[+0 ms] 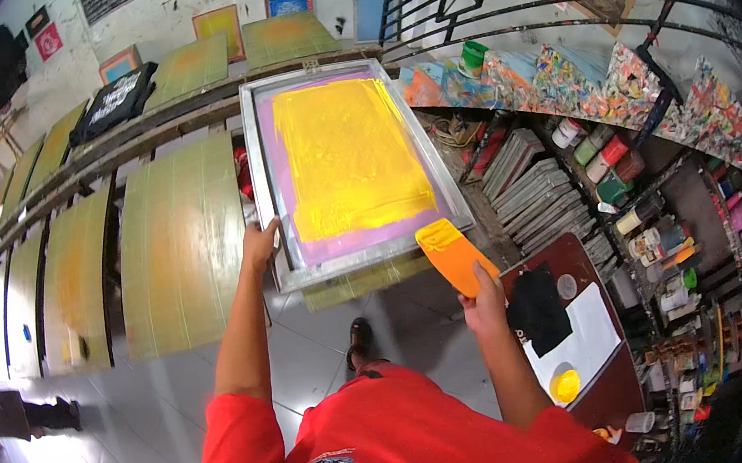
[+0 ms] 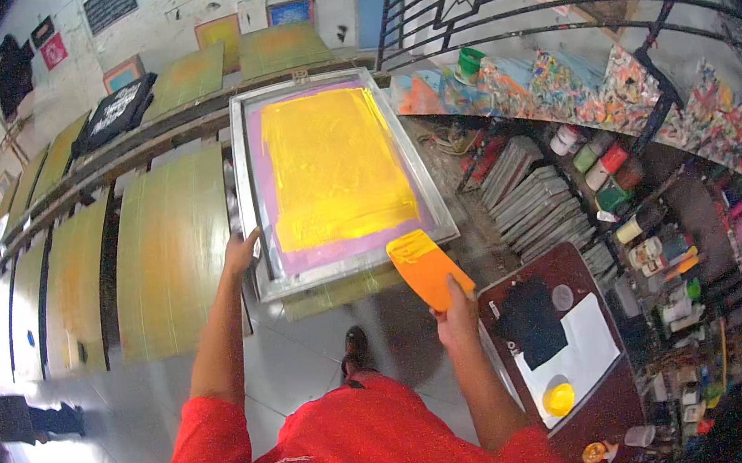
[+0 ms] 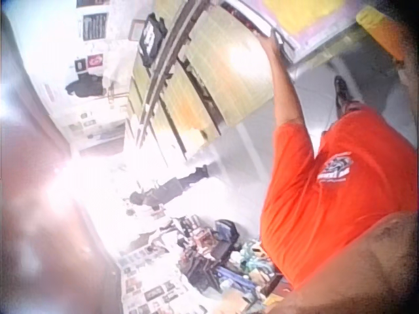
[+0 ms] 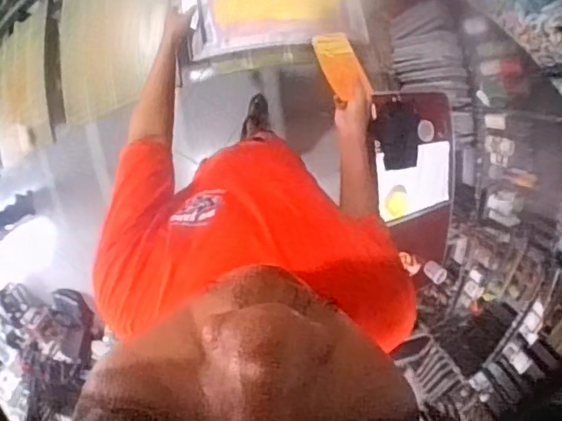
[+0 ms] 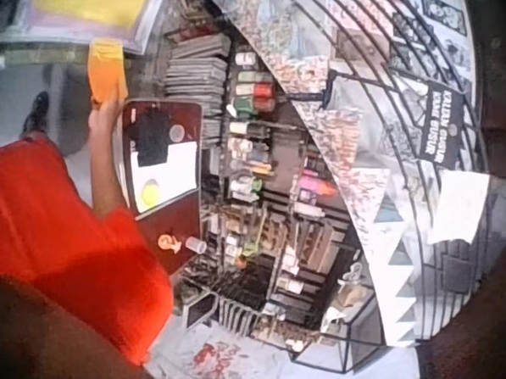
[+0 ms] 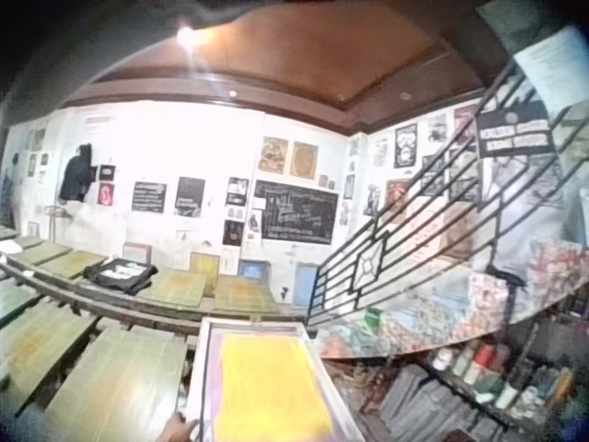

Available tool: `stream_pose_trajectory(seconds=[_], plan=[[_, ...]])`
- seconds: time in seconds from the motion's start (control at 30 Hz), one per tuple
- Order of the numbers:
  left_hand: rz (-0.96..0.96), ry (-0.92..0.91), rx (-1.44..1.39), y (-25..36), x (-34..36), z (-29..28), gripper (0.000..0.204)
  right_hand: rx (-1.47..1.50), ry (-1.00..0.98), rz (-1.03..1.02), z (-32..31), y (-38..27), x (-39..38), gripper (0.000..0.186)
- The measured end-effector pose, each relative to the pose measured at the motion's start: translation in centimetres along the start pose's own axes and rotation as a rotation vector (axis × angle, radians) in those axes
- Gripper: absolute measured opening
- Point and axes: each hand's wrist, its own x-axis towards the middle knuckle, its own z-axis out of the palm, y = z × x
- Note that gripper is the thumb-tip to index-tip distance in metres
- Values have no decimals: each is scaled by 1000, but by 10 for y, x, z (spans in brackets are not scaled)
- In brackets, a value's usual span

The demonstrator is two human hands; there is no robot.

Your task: The person cleans excess yellow ink from a screen frame using a plastic scraper, returns the ink to a yellow container, and then places the cleaned screen onto a storage rack.

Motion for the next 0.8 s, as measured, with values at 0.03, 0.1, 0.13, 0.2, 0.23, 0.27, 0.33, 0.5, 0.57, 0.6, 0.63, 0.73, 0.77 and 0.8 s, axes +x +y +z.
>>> stream_pose_trajectory(seconds=[0.03, 0.1, 0.13, 0.2, 0.23, 0.27, 0.33, 0.5, 0.57, 0.6, 0.63, 0.73, 0.77, 0.8], plan=[[-109, -32, -99, 2, 3, 7, 52, 14, -20, -7, 7, 1, 23, 24], [-146, 13, -217, -8, 11, 11, 43, 57, -48, 13, 35, 3, 71, 23], [-72, 82, -253, -28, 19, 11, 37, 72, -55, 30, 55, 1, 93, 23], [-241, -170, -358, -25, 21, 14, 28, 103, -1, 6, 78, -5, 146, 22], [-207, -102, -340, -23, 20, 19, 24, 121, 24, -14, 92, -2, 174, 21], [-229, -160, -282, -24, 22, 16, 26, 93, 56, -42, 104, 0, 202, 20], [-238, -159, -280, -23, 20, 16, 28, 45, 106, -53, 127, 0, 246, 19], [-227, -50, -340, -20, 15, 24, 26, -55, 178, -21, 182, 3, 315, 19], [-238, -69, -369, -17, 14, 23, 28, -46, 200, -14, 187, 11, 343, 20], [-242, -65, -381, -12, 14, 23, 28, -46, 212, -11, 188, 16, 355, 20], [-246, -63, -393, -6, 12, 24, 28, -26, 270, -27, 190, 23, 368, 18], [-221, -68, -377, -1, 13, 24, 29, -29, 360, -53, 202, 34, 392, 14], [-220, -56, -358, -1, 13, 23, 29, -68, 333, -45, 208, 34, 396, 14], [-219, -45, -339, -3, 13, 23, 29, -107, 306, -38, 213, 34, 400, 13]])
